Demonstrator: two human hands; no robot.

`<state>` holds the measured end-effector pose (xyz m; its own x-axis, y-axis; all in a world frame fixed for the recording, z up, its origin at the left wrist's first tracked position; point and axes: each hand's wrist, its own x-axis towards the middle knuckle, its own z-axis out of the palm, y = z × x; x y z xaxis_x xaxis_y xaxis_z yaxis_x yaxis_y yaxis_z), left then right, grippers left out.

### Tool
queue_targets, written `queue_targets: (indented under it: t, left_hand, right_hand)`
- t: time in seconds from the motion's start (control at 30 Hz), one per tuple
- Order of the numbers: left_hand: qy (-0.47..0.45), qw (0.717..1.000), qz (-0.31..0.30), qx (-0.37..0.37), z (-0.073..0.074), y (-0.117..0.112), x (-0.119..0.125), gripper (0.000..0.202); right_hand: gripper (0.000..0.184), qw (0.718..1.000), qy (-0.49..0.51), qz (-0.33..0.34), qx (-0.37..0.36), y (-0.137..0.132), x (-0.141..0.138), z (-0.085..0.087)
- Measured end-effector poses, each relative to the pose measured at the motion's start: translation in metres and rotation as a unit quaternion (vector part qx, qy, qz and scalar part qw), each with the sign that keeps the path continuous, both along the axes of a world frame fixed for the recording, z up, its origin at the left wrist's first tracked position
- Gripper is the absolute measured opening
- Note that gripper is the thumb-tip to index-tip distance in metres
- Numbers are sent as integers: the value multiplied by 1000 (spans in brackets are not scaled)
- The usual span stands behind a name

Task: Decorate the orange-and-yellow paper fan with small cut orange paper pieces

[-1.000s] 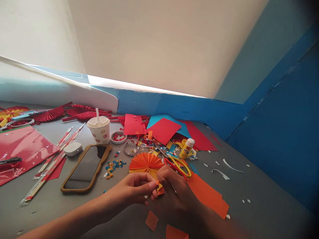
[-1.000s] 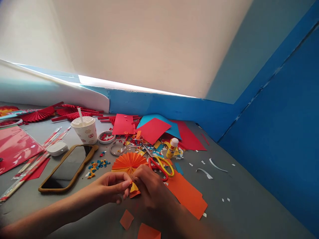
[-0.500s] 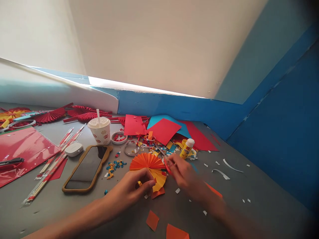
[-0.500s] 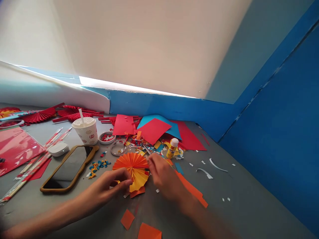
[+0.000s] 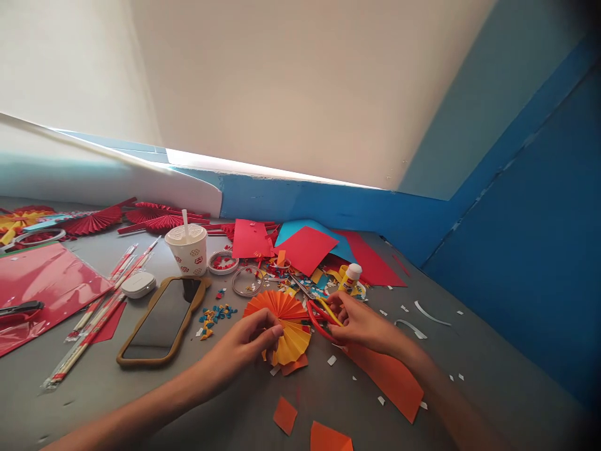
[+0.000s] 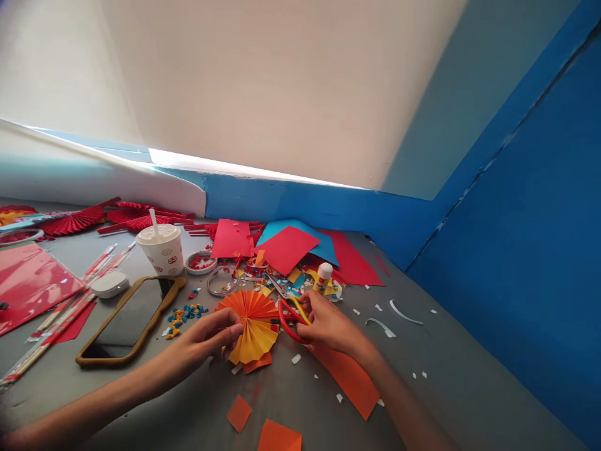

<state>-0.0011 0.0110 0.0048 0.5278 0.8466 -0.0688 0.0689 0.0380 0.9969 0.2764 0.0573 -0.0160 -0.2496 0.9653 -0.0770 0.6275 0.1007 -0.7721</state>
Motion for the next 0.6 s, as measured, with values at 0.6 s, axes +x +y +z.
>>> queue_targets:
  t: [0.6]
  left_hand:
    - [-50, 988, 120, 78, 10, -4, 4, 28]
  right_hand:
    - [41, 951, 304, -8, -50, -32, -52, 36]
